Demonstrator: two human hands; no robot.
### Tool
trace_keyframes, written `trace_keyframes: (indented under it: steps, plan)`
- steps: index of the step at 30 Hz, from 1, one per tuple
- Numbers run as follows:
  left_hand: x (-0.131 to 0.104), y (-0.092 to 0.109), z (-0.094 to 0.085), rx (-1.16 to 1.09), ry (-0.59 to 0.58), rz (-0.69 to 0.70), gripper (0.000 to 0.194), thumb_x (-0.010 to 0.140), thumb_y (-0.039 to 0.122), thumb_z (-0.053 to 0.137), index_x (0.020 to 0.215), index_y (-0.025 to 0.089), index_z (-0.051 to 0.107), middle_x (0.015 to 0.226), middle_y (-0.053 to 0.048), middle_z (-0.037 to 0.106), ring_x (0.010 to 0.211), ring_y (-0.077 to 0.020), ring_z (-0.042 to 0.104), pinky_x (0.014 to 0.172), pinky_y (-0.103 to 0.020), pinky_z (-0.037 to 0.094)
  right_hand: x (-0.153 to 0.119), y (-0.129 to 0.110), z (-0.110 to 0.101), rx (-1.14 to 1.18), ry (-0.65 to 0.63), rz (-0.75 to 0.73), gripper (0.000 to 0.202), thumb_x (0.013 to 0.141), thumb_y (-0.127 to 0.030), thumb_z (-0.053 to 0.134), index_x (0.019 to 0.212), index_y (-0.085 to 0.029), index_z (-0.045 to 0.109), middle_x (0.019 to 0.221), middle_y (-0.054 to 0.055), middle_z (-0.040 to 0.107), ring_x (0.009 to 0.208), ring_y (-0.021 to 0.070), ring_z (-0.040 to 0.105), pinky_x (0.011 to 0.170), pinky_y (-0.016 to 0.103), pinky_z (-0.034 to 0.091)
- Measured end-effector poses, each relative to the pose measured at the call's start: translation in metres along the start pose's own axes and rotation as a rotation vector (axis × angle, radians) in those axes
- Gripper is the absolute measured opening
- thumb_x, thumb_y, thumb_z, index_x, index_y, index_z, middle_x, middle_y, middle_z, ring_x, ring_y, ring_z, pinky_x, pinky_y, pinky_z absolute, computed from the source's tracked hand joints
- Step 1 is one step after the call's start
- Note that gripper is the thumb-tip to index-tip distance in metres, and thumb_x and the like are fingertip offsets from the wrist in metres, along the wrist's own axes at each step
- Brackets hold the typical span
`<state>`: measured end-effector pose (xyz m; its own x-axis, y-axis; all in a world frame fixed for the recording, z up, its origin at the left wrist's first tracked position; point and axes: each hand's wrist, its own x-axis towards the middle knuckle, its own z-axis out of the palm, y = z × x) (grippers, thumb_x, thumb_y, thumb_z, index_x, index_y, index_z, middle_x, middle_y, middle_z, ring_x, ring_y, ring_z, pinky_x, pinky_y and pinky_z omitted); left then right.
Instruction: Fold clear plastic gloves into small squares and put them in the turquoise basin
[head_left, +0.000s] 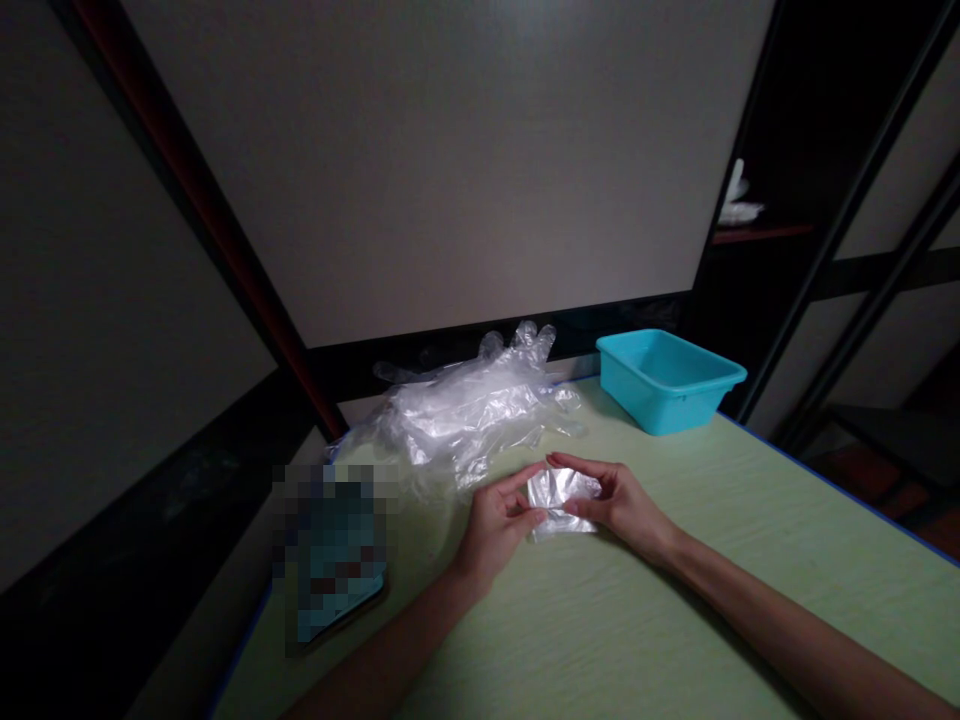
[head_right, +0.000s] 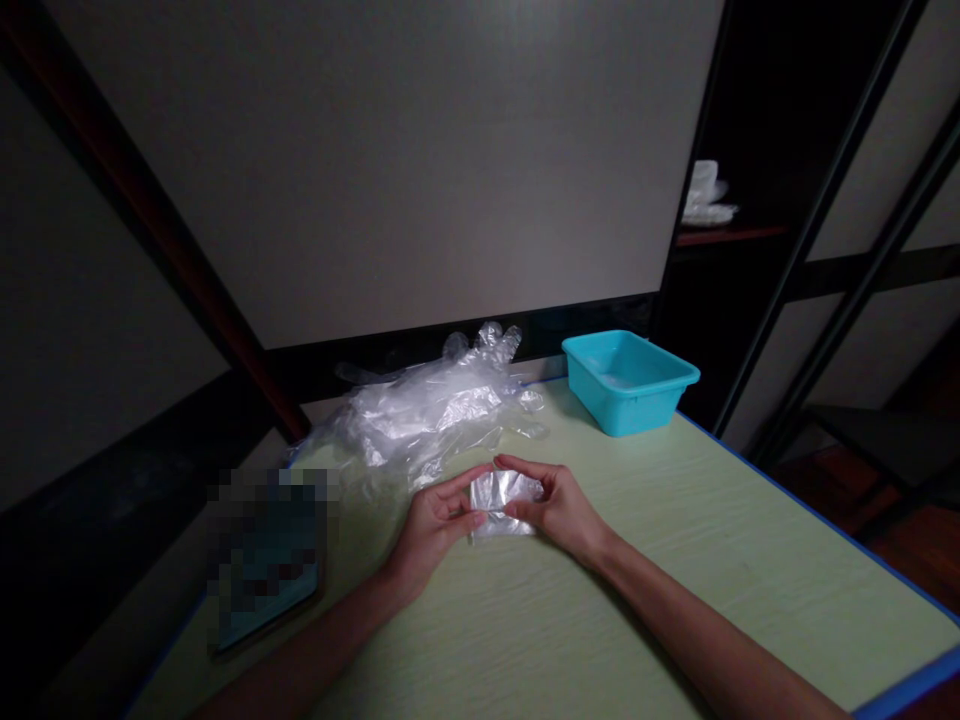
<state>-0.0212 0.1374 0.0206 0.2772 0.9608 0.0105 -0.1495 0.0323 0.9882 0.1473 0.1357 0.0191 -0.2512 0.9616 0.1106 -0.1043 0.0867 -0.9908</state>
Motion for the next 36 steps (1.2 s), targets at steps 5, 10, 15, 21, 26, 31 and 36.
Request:
trace_keyframes:
  steps: [5,10,15,21,26,31,36]
  plan:
    - [0.001,-0.002,-0.002,0.025,-0.020,0.009,0.068,0.057,0.014,0.068,0.122,0.013,0.047,0.060,0.001,0.061,0.053,-0.0091,0.049,0.052,-0.019,0.036,0.001,0.000,0.002,0.039,0.009,-0.008,0.060,0.057,-0.019,0.072,0.115,-0.020,0.055,0.099,0.005,0.064,0.071,0.0139,0.058,0.062,0.026,0.044]
    - [0.004,-0.005,-0.004,0.076,-0.012,0.045,0.074,0.059,0.016,0.068,0.127,0.015,0.040,0.054,0.003,0.057,0.049,-0.0083,0.045,0.048,-0.019,0.034,0.001,0.000,0.002,0.027,0.002,0.004,0.055,0.058,-0.022,0.072,0.110,-0.019,0.059,0.087,0.003,0.067,0.066,0.0138,0.058,0.061,0.027,0.045]
    - [0.005,-0.006,-0.004,0.059,-0.032,0.045,0.076,0.058,0.016,0.069,0.128,0.015,0.039,0.063,0.000,0.061,0.052,-0.0094,0.049,0.051,-0.020,0.038,0.000,-0.001,0.002,-0.024,0.017,-0.023,0.046,0.058,-0.026,0.072,0.102,-0.019,0.064,0.091,0.004,0.067,0.068,0.0153,0.059,0.062,0.029,0.046]
    - [0.004,-0.006,-0.003,0.040,-0.038,0.046,0.074,0.059,0.015,0.068,0.128,0.012,0.039,0.068,-0.002,0.063,0.056,-0.0111,0.052,0.055,-0.022,0.041,-0.001,-0.001,0.000,-0.010,-0.040,-0.093,0.031,0.061,-0.024,0.071,0.092,-0.021,0.068,0.112,0.008,0.059,0.096,0.0219,0.056,0.077,0.033,0.045]
    - [0.003,-0.005,-0.002,0.029,-0.036,0.032,0.076,0.058,0.014,0.068,0.128,0.012,0.038,0.068,-0.002,0.063,0.057,-0.0108,0.052,0.055,-0.022,0.040,0.002,0.007,-0.002,-0.013,-0.058,-0.055,0.020,0.062,-0.025,0.070,0.081,-0.019,0.071,0.090,0.007,0.068,0.078,0.0193,0.062,0.070,0.031,0.046]
    - [0.004,-0.006,-0.003,0.033,-0.038,0.049,0.074,0.059,0.012,0.067,0.127,0.011,0.039,0.062,0.001,0.059,0.052,-0.0078,0.047,0.051,-0.019,0.036,0.001,0.006,0.001,-0.031,-0.014,-0.023,0.032,0.061,-0.025,0.070,0.092,-0.019,0.068,0.092,0.006,0.068,0.072,0.0165,0.061,0.067,0.029,0.045]
    - [0.005,-0.009,-0.005,0.035,-0.048,0.065,0.072,0.059,0.011,0.067,0.126,0.013,0.041,0.072,-0.002,0.062,0.053,-0.0082,0.049,0.050,-0.019,0.037,0.000,0.004,0.001,0.010,-0.032,-0.044,0.045,0.062,-0.019,0.068,0.107,-0.021,0.061,0.097,0.004,0.066,0.074,0.0147,0.059,0.065,0.027,0.045]
